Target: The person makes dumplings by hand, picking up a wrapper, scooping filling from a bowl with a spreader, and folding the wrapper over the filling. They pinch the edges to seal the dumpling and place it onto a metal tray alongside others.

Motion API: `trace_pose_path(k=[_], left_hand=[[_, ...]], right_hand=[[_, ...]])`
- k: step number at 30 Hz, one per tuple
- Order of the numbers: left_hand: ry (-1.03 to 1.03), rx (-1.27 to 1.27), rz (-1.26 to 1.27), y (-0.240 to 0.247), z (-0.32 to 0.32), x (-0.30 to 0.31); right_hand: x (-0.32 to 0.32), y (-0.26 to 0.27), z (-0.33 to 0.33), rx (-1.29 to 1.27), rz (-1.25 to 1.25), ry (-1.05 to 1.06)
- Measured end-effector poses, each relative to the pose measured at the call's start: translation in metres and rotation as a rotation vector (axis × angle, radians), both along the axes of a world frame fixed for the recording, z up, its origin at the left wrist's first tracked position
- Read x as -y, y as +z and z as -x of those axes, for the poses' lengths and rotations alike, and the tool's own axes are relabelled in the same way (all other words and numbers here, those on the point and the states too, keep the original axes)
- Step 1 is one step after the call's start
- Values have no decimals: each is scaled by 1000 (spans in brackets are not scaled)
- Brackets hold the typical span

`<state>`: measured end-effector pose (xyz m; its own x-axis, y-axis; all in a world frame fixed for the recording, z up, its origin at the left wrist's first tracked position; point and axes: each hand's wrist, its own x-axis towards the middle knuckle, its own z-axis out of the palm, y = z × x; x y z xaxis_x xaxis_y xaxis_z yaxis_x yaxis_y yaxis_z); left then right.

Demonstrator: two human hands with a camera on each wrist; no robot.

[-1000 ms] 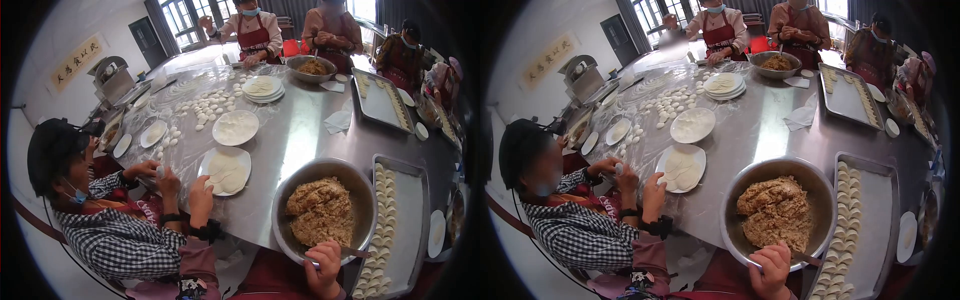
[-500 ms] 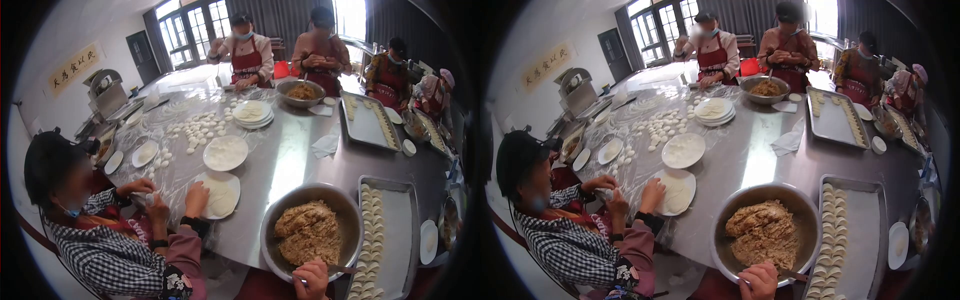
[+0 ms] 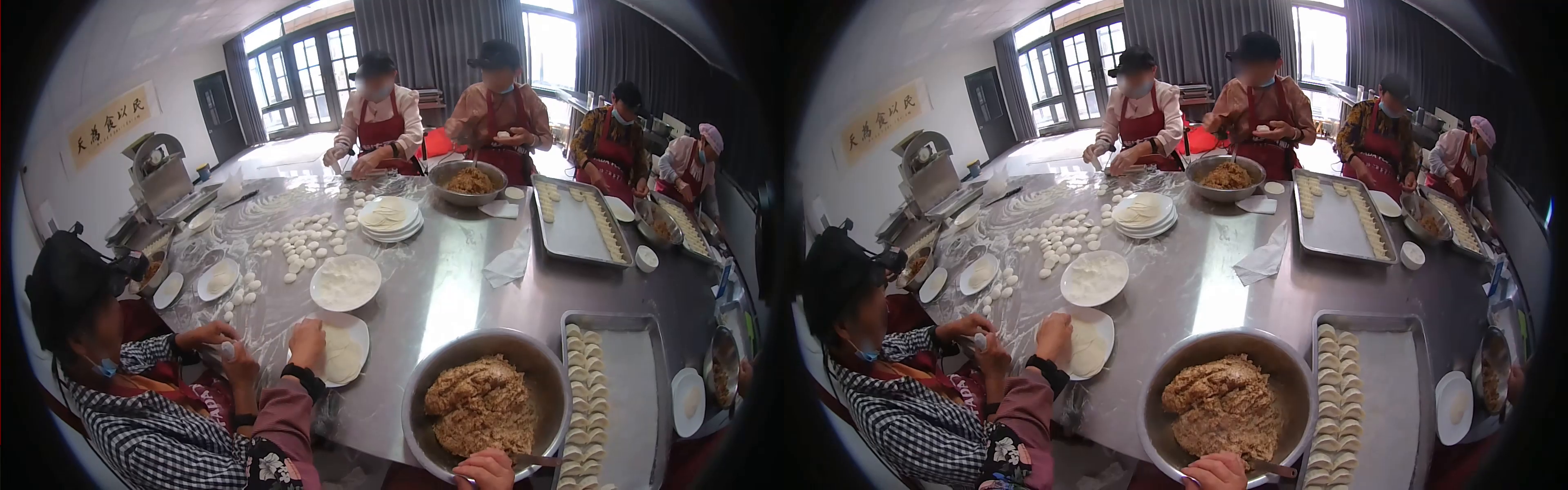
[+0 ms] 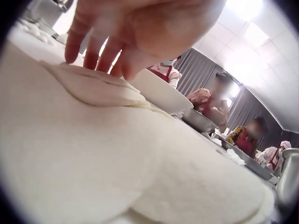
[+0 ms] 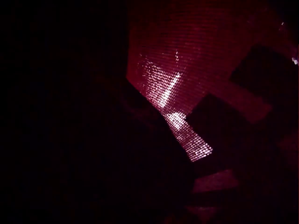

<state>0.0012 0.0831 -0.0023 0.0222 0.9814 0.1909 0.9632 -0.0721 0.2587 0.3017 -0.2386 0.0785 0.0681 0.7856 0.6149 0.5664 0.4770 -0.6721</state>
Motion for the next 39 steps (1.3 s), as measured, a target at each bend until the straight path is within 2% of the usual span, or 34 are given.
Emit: trace_pose_path(k=[4,6,13,15,16,18,21,27,33,35,37,38,39], left_hand=[[5,-39,31,10,-3,10],[29,62,70,8,2,10],[105,88,184,18,2,27],[1,61,-17,9,7,28],[18,60,-6,-1,11,23],[-324,173,-210,-17,15,13],[-374,131,-58,-9,13,14],[-283,-44,-100,17,4,33],[-106,0,5,24,5,35],[-96,61,-58,20,10,35],[-166,236,-89,15,21,33],[-246,359,-86,15,27,32],[-253,526,21,30,23,35]], right_hand=[[1,1,-2,7,13,12],[2,2,-3,0,21,15],[3,-2,-2,-20,53,31],[3,-1,-2,3,59,31],[3,-1,-1,26,60,16],[4,-1,0,31,85,34],[3,1,1,48,88,26],[1,1,2,50,89,34],[6,3,-4,5,64,9],[11,11,-12,24,34,-12],[18,26,-29,98,-53,-44],[27,21,-38,194,-15,-144],[33,22,-50,209,-54,-211]])
